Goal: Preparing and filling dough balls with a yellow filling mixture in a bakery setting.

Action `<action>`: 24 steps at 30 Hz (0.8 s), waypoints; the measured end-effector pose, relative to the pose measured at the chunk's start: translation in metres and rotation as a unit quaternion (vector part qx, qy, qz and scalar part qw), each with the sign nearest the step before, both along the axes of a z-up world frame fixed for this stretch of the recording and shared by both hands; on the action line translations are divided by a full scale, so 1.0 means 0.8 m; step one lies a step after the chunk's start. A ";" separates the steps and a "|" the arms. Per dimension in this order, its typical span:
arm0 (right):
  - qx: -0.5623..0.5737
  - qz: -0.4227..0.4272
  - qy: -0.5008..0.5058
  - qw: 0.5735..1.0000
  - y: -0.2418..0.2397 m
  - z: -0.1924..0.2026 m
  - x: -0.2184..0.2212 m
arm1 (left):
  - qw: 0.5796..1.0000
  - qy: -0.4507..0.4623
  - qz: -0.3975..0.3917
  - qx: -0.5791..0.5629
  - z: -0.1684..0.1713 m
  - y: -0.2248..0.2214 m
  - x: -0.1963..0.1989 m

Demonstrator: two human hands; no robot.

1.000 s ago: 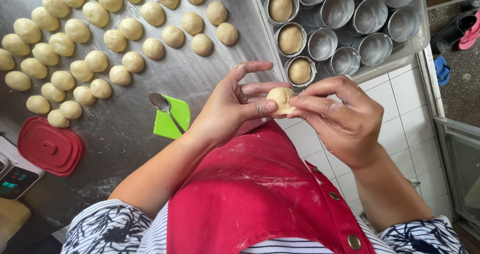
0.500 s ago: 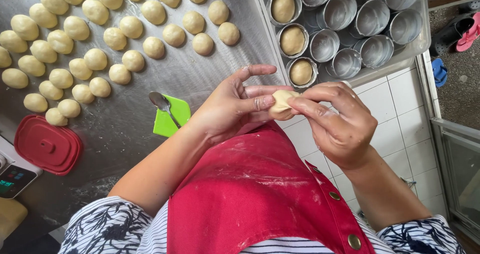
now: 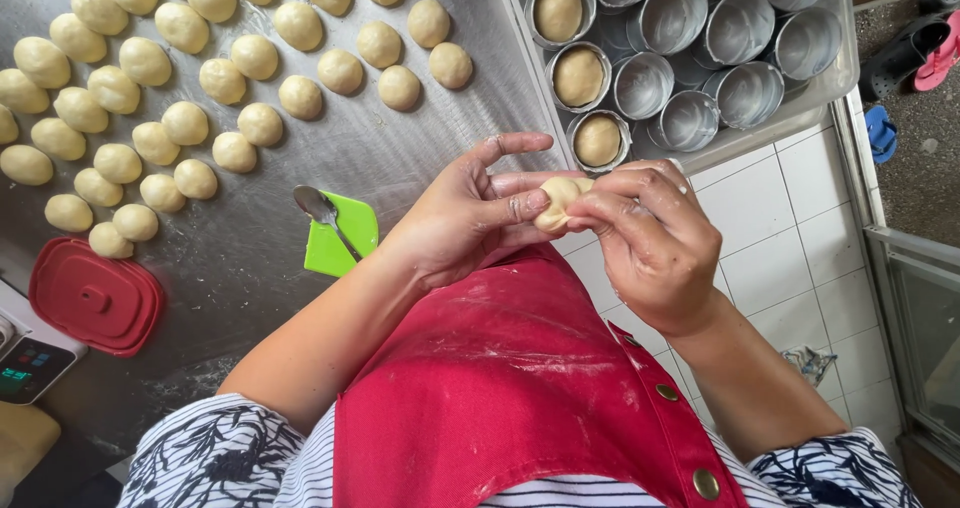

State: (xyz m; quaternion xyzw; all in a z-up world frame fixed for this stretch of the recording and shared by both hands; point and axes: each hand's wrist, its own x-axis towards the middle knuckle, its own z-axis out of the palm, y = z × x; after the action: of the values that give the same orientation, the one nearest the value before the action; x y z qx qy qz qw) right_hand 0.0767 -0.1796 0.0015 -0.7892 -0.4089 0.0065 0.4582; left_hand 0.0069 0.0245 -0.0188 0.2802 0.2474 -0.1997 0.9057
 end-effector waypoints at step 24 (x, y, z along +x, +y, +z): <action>0.032 -0.302 0.110 0.946 -0.130 -0.130 0.031 | 0.786 -0.340 -0.205 0.475 -0.111 -0.104 0.176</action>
State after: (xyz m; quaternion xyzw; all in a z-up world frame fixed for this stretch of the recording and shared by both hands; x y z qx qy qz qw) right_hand 0.1016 -0.2833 -0.1023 -0.8548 -0.0987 -0.0588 0.5060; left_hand 0.1478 -0.0585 -0.1080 0.7685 -0.0760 -0.1296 0.6220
